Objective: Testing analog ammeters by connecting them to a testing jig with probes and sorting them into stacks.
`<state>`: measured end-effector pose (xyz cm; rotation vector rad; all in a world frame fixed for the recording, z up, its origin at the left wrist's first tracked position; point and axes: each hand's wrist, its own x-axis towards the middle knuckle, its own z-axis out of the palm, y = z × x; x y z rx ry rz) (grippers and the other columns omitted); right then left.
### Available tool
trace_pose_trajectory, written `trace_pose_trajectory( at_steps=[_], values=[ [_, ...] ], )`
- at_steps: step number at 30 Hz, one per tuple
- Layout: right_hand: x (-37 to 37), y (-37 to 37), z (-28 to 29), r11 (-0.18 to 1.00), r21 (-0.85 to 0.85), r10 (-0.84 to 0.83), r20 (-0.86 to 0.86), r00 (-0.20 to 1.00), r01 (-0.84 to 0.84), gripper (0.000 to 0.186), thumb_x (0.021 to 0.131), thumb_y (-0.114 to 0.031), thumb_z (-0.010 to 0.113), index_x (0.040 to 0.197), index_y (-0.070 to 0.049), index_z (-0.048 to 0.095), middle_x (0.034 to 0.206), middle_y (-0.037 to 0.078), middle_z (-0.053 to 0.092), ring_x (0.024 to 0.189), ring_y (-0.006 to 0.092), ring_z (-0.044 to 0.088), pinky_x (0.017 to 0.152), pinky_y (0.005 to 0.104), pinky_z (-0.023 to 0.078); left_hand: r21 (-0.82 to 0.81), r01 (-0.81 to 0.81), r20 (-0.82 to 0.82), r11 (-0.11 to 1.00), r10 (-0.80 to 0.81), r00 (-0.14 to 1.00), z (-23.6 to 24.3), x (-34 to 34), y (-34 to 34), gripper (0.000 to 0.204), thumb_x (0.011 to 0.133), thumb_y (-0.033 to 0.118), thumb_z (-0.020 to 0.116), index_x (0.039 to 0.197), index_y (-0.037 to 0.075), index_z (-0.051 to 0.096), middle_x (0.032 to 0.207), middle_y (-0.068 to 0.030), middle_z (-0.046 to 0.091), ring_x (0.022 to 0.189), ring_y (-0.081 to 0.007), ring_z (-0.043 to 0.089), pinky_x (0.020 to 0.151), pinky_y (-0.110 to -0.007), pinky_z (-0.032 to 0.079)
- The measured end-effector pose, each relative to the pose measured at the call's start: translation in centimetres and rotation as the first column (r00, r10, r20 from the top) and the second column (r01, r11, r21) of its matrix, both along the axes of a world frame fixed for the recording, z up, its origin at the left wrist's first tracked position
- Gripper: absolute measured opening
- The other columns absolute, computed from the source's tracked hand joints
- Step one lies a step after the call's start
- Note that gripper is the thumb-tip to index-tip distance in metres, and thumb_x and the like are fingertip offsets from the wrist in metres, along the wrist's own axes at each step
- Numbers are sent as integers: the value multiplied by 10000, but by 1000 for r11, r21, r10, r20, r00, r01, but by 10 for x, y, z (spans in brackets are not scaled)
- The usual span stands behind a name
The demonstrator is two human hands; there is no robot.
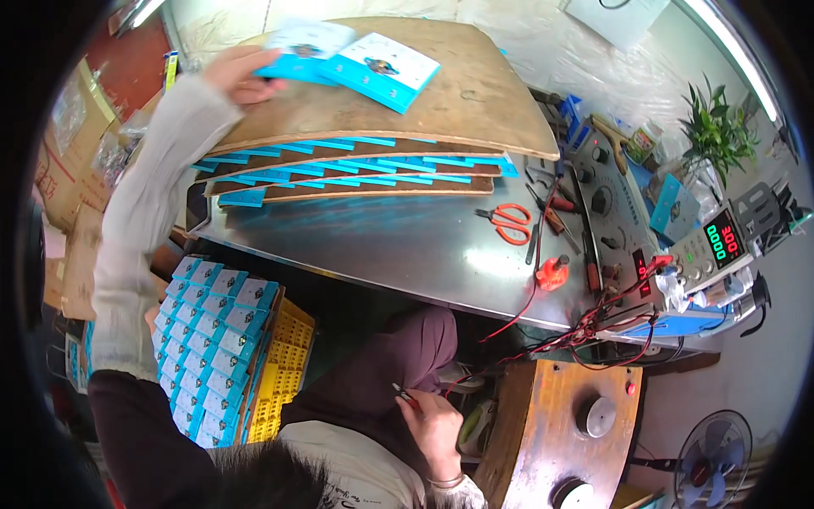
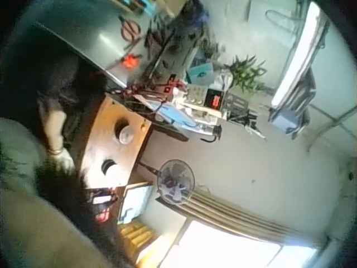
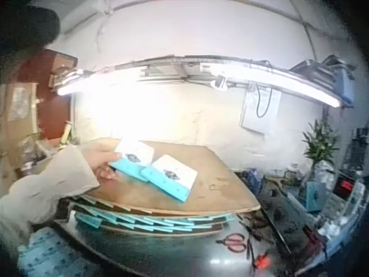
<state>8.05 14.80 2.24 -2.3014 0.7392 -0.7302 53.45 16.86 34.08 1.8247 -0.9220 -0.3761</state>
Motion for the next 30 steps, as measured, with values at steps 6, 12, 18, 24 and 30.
trace_pose_trajectory(
  at_steps=[6,12,18,24,30],
  values=[
    [-24,-19,-21,946,211,-224,-117,968,244,191,755,-122,766,886,-6,691,735,126,679,640,170,655,620,294,521,-706,-399,337,585,773,537,-92,-93,142,141,859,14,656,811,41,526,720,-25,581,641,-104,547,619,-227,444],
    [4,-27,20,979,57,-192,-88,977,197,187,746,-77,793,854,31,684,854,157,704,717,205,663,618,332,550,-490,-222,-430,843,-12,903,-194,-182,137,392,889,102,649,1254,46,517,943,-38,671,710,-117,647,596,-225,480],
    [83,-20,17,984,95,-170,222,960,152,178,849,-166,717,977,-63,649,844,104,653,737,132,596,710,236,506,-407,-203,-676,891,-144,722,-247,-183,119,543,901,175,644,1389,71,429,998,-60,680,694,-102,649,558,-205,464],
    [111,13,74,976,178,57,357,932,-128,181,764,71,700,881,35,568,804,60,533,715,134,483,648,247,398,-373,-71,-648,925,-205,734,-250,-184,85,392,964,158,547,1291,-44,474,1014,-92,659,819,-119,633,645,-260,524],
    [96,-2,64,992,117,29,191,981,-52,205,699,22,762,854,-4,630,683,94,568,559,225,571,515,300,467,-414,-34,-666,910,-277,692,-263,-228,49,483,949,117,579,1358,-78,410,1051,-67,644,900,-78,593,798,-199,452]
  ],
)
